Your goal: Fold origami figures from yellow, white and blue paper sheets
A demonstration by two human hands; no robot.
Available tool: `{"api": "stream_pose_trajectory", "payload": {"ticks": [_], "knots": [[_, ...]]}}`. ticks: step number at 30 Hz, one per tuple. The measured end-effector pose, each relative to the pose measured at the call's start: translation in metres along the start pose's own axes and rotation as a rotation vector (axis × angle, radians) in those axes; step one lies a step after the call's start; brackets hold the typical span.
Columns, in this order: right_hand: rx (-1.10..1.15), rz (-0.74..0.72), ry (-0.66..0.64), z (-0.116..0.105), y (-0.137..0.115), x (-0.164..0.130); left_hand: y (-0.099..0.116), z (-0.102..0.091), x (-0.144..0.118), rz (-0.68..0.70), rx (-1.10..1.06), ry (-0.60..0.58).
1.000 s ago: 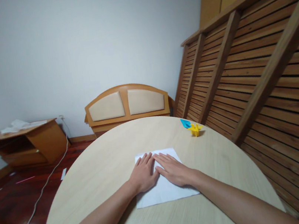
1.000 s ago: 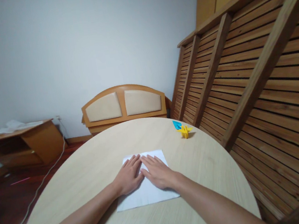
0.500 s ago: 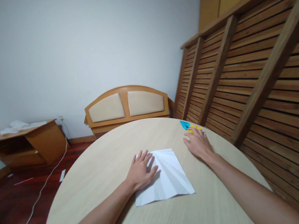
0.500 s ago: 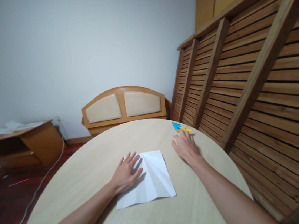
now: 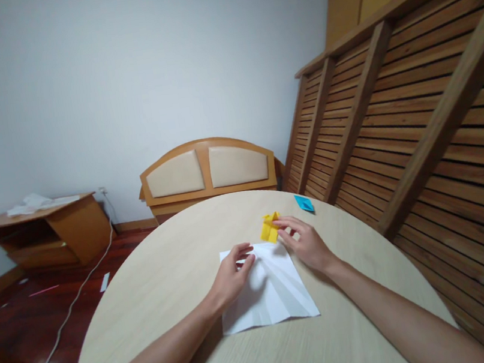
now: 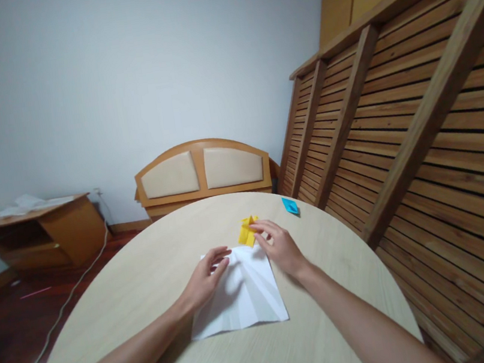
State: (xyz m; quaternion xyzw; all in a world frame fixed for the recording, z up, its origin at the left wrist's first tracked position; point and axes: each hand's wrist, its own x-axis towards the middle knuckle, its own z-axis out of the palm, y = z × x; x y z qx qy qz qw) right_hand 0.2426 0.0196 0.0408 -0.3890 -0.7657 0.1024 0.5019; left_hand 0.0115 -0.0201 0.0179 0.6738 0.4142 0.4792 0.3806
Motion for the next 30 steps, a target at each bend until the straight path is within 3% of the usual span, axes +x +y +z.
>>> {"api": "stream_pose_trajectory", "payload": {"ticks": [2, 5, 11, 19, 30], "knots": [[0.14, -0.023, -0.083, 0.012, -0.02, -0.005, 0.002, 0.001, 0.001, -0.026, -0.147, -0.039], [0.265, -0.009, -0.105, 0.024, -0.038, -0.011, 0.005, 0.0, 0.002, -0.055, -0.266, -0.075], [0.43, 0.154, -0.086, 0.036, -0.041, -0.014, 0.008, -0.003, 0.002, -0.017, -0.349, -0.117], [0.601, 0.25, -0.103, 0.043, -0.042, -0.018, 0.005, 0.001, 0.0, 0.046, -0.343, -0.137], [0.535, 0.229, -0.162, 0.04, -0.042, -0.019, 0.0, 0.001, -0.002, 0.055, -0.182, -0.073]]}}
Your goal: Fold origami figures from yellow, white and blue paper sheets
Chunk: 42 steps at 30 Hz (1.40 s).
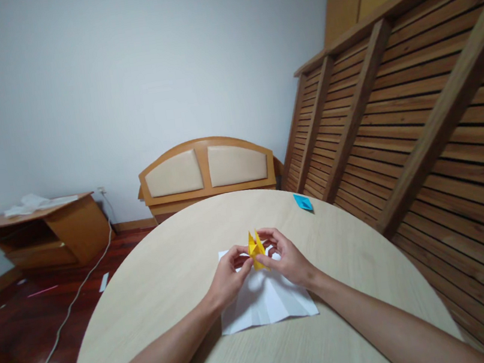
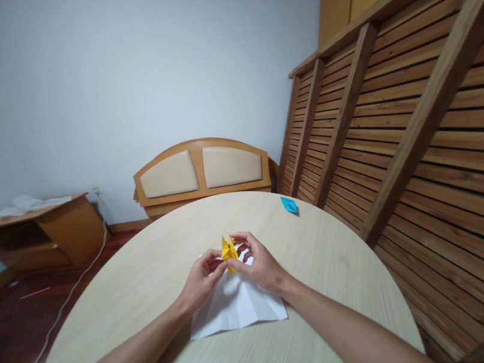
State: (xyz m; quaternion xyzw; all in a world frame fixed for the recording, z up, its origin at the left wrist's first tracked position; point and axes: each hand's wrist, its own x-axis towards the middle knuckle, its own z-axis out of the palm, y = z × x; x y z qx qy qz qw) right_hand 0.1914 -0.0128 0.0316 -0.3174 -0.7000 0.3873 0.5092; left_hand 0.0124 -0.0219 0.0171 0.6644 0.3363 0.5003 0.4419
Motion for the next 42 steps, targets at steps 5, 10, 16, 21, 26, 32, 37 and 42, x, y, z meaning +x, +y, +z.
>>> {"api": "stream_pose_trajectory", "payload": {"ticks": [5, 10, 16, 21, 26, 32, 37, 42], "knots": [[-0.077, -0.018, -0.023, -0.003, -0.002, 0.001, 0.008, 0.002, -0.001, 0.096, 0.119, -0.005], [-0.177, -0.049, -0.097, -0.008, -0.006, 0.001, 0.014, 0.002, -0.003, 0.21, 0.315, -0.036], [-0.213, -0.084, -0.024, -0.012, -0.011, 0.003, 0.013, 0.003, -0.004, 0.218, 0.368, -0.018], [-0.133, -0.094, -0.013, -0.015, -0.01, 0.002, 0.015, 0.001, -0.005, 0.219, 0.428, -0.009], [-0.15, -0.064, 0.025, -0.015, -0.007, 0.001, 0.014, 0.0, -0.006, 0.223, 0.473, 0.006], [-0.065, -0.063, 0.149, -0.012, -0.007, 0.004, 0.017, 0.006, -0.005, 0.141, 0.376, -0.006], [0.008, -0.031, 0.146, -0.011, -0.002, 0.006, 0.02, 0.008, -0.005, 0.049, 0.314, 0.039], [0.121, 0.006, 0.037, -0.006, -0.002, 0.003, 0.015, 0.006, -0.002, -0.031, 0.187, 0.136]]}}
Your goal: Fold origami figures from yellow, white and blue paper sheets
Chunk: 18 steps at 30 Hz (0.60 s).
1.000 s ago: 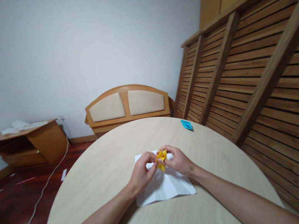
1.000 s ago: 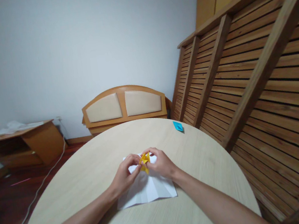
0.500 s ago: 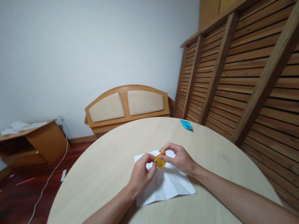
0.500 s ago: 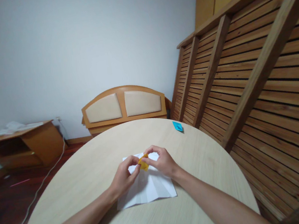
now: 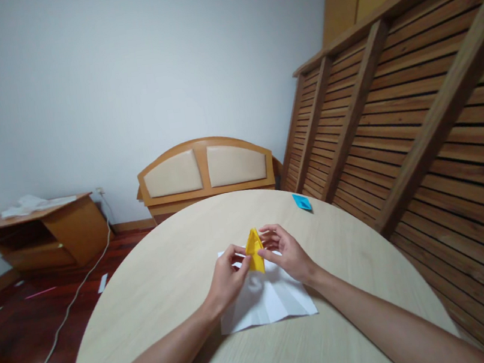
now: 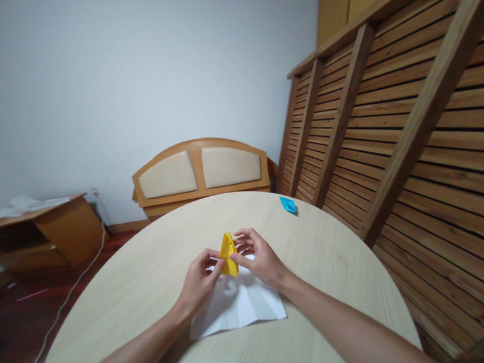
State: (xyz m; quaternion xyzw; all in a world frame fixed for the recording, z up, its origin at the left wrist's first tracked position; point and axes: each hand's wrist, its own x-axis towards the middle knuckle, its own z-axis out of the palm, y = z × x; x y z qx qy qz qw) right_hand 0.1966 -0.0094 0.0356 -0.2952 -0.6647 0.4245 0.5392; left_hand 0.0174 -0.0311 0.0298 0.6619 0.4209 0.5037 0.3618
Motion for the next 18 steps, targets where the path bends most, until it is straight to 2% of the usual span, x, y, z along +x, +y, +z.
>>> {"api": "stream_pose_trajectory", "payload": {"ticks": [3, 7, 18], "knots": [[0.021, 0.024, -0.051, 0.0034, -0.0012, -0.0034, -0.0025, -0.0013, 0.0017, -0.008, -0.071, 0.029], [-0.058, 0.036, -0.127, 0.0038, -0.002, -0.0051, -0.0039, -0.0017, 0.0032, -0.015, -0.168, 0.035], [-0.162, -0.008, -0.116, 0.0001, 0.0012, -0.005, -0.004, -0.0026, 0.004, -0.056, -0.215, 0.025]]}}
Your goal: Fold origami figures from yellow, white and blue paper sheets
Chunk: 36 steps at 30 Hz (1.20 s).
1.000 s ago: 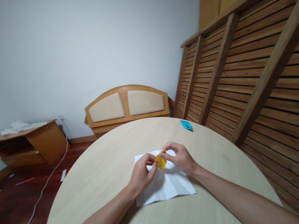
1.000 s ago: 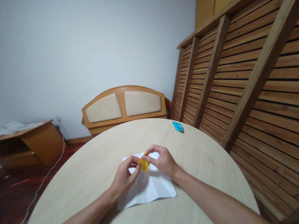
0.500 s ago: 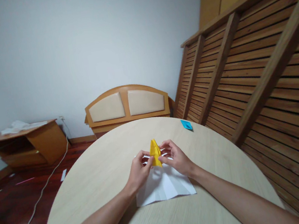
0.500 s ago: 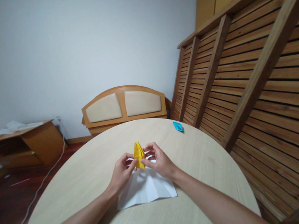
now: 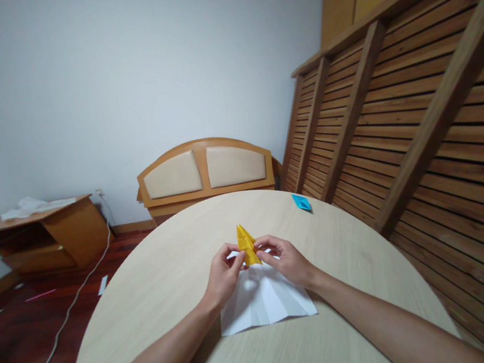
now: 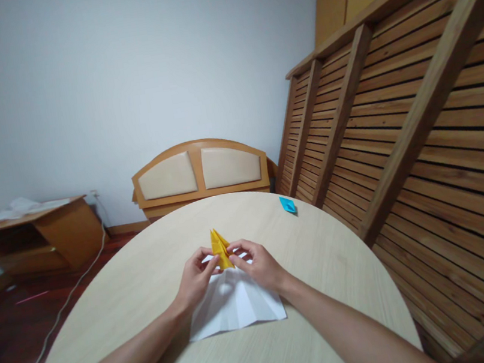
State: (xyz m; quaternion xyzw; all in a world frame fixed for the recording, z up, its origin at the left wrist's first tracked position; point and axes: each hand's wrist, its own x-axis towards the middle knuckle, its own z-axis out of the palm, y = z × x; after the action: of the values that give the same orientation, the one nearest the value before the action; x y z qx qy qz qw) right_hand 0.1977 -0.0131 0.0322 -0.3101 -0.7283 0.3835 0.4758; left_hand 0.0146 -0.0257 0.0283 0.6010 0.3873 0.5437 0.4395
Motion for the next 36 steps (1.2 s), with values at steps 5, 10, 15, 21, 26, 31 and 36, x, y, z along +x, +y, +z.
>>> {"api": "stream_pose_trajectory", "payload": {"ticks": [5, 10, 15, 21, 26, 31, 36], "knots": [[-0.102, 0.01, 0.048, -0.001, -0.001, 0.001, -0.002, -0.002, 0.0, 0.028, -0.009, -0.033], [-0.165, -0.061, -0.003, -0.002, -0.004, 0.001, 0.002, -0.003, -0.002, 0.026, -0.054, -0.073], [-0.288, -0.252, 0.048, -0.005, -0.002, 0.001, 0.002, -0.002, -0.002, 0.041, -0.064, -0.079], [-0.325, -0.278, 0.101, -0.003, -0.007, 0.001, 0.001, -0.002, -0.003, 0.188, 0.034, -0.048], [-0.234, -0.164, 0.198, -0.001, -0.009, 0.002, 0.004, -0.002, -0.005, 0.232, 0.158, 0.0], [-0.16, -0.125, 0.18, -0.001, -0.007, 0.004, 0.005, 0.0, -0.007, 0.208, 0.16, -0.016], [-0.211, -0.16, 0.147, -0.002, -0.006, 0.003, 0.004, 0.001, -0.007, 0.239, 0.165, 0.009]]}}
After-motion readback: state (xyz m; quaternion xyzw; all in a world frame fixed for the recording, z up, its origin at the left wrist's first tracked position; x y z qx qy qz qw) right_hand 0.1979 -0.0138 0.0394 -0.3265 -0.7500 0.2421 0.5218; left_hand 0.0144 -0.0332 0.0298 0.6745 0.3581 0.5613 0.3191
